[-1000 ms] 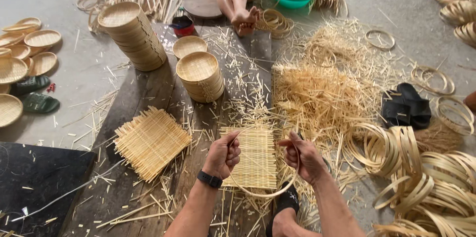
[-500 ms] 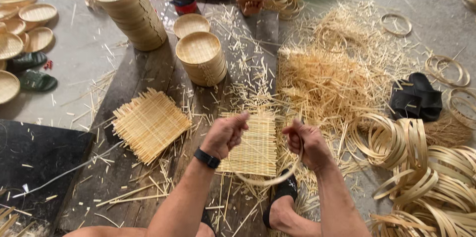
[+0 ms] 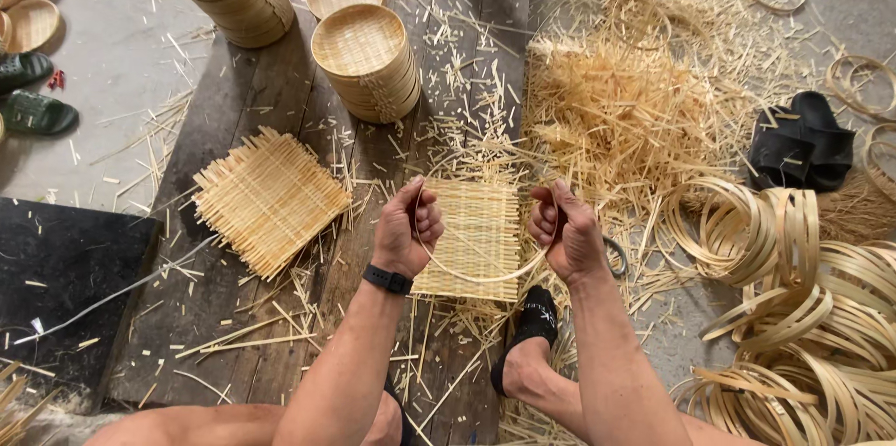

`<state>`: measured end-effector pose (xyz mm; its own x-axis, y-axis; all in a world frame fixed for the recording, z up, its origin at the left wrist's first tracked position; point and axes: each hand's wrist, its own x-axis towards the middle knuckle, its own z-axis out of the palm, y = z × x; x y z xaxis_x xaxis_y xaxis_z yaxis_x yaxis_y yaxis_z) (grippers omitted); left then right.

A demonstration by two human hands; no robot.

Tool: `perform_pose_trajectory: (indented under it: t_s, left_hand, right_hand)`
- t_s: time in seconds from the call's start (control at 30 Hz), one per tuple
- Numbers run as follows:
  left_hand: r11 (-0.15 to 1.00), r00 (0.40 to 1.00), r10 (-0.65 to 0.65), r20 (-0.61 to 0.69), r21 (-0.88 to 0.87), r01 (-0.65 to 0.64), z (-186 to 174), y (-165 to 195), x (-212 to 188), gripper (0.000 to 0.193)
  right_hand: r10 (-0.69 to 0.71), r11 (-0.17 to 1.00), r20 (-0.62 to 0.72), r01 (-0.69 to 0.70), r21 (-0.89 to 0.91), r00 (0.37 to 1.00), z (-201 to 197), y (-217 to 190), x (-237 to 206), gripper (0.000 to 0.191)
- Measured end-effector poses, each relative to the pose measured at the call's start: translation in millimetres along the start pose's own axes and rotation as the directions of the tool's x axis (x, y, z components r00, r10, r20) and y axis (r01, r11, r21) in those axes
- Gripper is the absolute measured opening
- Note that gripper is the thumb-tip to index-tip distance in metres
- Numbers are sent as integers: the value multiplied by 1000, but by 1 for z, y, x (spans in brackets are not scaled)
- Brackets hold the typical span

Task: The person sits on the floor assembling a round woven bamboo basket. They trim bamboo strips with scissors, fit a woven bamboo mat over a round wooden mold, bend and secure a thin bamboo rim around the mat edge, and press the formed basket into shape.

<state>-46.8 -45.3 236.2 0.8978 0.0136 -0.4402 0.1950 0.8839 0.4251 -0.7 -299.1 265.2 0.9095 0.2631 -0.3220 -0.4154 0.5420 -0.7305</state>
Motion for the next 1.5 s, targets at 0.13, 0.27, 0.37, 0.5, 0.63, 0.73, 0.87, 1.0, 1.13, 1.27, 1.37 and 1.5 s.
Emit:
perform_pose_trajectory:
  t_s: [0.13, 0.27, 0.37, 0.5, 0.63, 0.73, 0.87, 1.0, 1.13, 1.27, 1.37, 1.5]
  left_hand:
    - [995, 996, 73, -52, -69, -77, -8, -5, 8, 34]
    - [991, 991, 70, -116, -104, -82, -19, -14, 15, 35]
    - [996, 962, 81, -260, 41, -73, -38, -26, 23, 26]
    - [829, 857, 372, -356, 543, -135, -83, -45, 43, 12]
    - [158, 784, 611, -105, 987, 9, -140, -63, 61, 14]
    - [41, 816, 567, -109, 994, 105, -170, -69, 74, 15]
    - [83, 845, 517, -140, 990, 113, -184, -67, 83, 19]
    - [79, 835, 522, -174, 985, 156, -179, -64, 84, 22]
    - [74, 807, 536, -247, 966, 246, -170, -63, 80, 25]
    - [64, 819, 512, -259, 962, 264, -162, -60, 75, 19]
    - [88, 817, 488, -307, 949, 304, -158, -55, 74, 20]
    - [157, 833, 447, -328, 945, 288, -156, -48, 79, 20]
  right_hand:
    - [8, 998, -16, -9, -57, 1000, -6, 9, 3, 38]
    - [-2, 981, -9, 0, -193, 1000, -17, 23, 9, 29]
    - [-27, 918, -134, -28, -396, 991, -29, 39, 22, 25]
    - [-85, 614, -360, -236, -753, 929, -54, 81, 44, 23]
    - [-214, 284, -322, -256, -924, 922, -87, 131, 62, 24]
    - [-273, 354, -259, -154, -923, 926, -110, 160, 67, 27]
    - [-182, 486, -299, -178, -855, 937, -128, 168, 69, 30]
    - [-202, 489, -290, -161, -857, 935, -126, 168, 65, 30]
    - [-235, 394, -353, -243, -886, 906, -123, 173, 63, 29]
    - [-253, 360, -305, -203, -910, 918, -129, 172, 66, 27]
    - [-189, 430, -322, -217, -877, 927, -130, 168, 66, 30]
    - [-176, 408, -383, -287, -867, 907, -125, 161, 67, 31]
